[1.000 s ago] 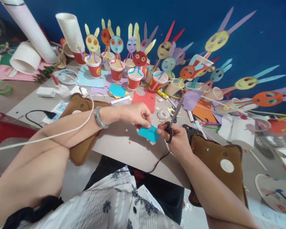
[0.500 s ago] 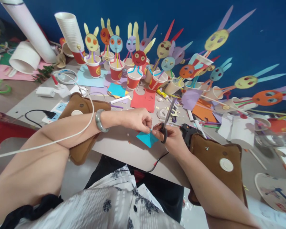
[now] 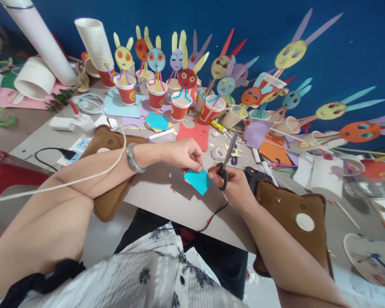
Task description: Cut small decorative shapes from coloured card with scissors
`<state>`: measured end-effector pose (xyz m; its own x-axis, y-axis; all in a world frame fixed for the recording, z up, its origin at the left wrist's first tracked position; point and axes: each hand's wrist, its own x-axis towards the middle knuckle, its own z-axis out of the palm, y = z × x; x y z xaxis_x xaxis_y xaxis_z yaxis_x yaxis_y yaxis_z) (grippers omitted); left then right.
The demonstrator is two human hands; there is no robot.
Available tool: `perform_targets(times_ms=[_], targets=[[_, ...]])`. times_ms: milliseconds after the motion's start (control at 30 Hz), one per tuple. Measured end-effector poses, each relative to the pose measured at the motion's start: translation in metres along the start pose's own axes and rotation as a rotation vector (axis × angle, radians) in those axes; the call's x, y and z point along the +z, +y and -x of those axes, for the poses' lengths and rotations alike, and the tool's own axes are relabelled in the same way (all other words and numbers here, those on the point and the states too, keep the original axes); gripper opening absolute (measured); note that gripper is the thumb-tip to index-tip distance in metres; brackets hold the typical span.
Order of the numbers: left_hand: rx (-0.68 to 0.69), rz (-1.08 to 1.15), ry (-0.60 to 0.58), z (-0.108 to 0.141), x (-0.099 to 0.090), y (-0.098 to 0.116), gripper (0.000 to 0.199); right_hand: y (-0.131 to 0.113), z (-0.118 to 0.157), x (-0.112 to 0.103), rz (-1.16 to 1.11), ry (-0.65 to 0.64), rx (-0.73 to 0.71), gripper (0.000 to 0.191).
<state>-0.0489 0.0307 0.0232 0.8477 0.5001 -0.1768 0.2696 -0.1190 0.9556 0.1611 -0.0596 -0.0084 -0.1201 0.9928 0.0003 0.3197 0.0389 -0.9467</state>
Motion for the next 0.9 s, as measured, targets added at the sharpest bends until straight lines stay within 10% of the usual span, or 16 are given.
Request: perform_targets(times_ms=[900], targets=[[-0.040, 0.071, 0.062, 0.000, -0.008, 0.001, 0.012, 0.013, -0.001, -0.004, -0.070, 0.124, -0.083, 0.025]])
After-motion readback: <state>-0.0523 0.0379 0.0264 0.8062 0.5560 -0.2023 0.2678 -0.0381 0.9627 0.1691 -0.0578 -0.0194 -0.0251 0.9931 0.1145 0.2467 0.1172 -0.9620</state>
